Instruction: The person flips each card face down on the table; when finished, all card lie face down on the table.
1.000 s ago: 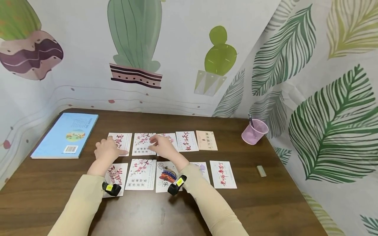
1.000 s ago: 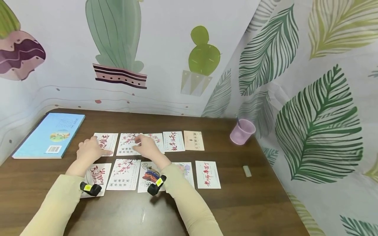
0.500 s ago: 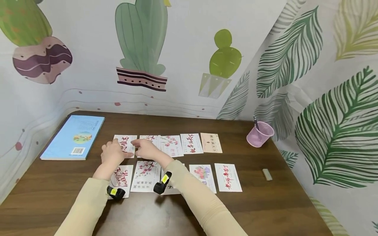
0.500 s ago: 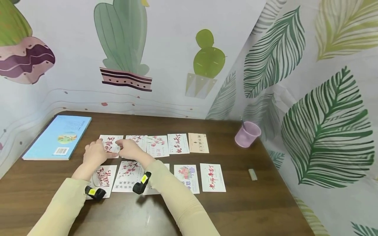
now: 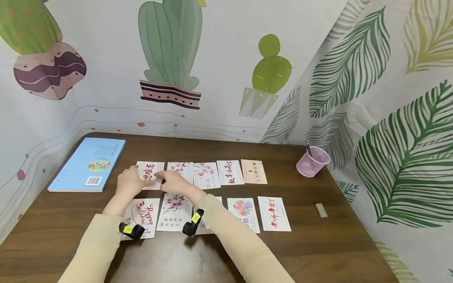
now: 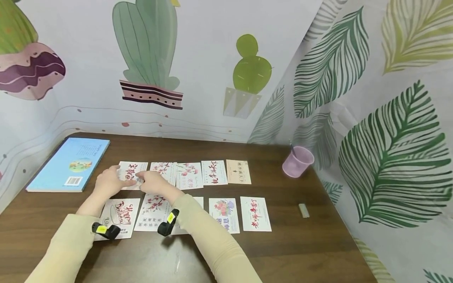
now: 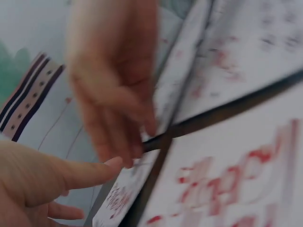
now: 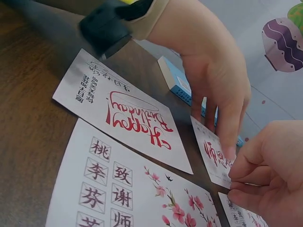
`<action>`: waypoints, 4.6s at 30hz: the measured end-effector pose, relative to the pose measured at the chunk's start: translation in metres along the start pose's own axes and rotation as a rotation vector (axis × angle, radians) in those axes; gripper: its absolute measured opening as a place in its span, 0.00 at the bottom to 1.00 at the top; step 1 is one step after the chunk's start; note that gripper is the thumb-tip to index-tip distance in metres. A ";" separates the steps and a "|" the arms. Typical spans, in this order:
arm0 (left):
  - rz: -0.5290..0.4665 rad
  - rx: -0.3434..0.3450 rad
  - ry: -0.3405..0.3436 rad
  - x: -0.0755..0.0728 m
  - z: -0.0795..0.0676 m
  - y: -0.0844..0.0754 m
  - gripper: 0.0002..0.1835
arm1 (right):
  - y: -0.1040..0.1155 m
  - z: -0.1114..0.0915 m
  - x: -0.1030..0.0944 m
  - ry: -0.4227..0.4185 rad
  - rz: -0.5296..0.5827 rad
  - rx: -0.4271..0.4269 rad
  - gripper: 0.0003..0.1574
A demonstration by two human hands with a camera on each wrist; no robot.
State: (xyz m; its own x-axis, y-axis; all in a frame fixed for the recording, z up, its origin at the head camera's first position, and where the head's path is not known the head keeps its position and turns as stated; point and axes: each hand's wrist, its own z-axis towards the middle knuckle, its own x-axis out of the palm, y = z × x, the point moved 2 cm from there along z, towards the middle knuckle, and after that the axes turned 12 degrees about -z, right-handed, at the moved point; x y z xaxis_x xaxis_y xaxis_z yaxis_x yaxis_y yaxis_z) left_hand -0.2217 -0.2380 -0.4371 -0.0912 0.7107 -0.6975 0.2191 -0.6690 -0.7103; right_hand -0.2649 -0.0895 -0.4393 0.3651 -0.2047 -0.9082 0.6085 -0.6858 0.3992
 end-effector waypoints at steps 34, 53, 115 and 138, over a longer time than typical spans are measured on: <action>-0.639 0.016 0.251 -0.041 0.001 0.014 0.32 | 0.013 -0.010 -0.021 -0.133 0.216 0.024 0.28; -0.559 0.213 0.095 -0.037 -0.022 -0.021 0.30 | 0.022 0.005 -0.035 -0.287 0.725 0.036 0.25; -0.105 -0.039 -0.084 -0.011 0.015 0.028 0.29 | -0.013 0.013 0.001 -0.317 0.536 0.381 0.18; -0.067 0.103 -0.166 -0.006 0.009 0.011 0.26 | -0.059 -0.031 -0.016 -0.299 0.462 0.300 0.22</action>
State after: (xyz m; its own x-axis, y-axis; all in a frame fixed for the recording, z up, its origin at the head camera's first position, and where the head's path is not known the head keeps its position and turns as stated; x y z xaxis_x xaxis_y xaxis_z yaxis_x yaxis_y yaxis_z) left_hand -0.2276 -0.2518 -0.4419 -0.2626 0.7147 -0.6483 0.1074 -0.6460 -0.7557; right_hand -0.2843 -0.0240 -0.4439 0.3040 -0.6837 -0.6634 0.1945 -0.6372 0.7458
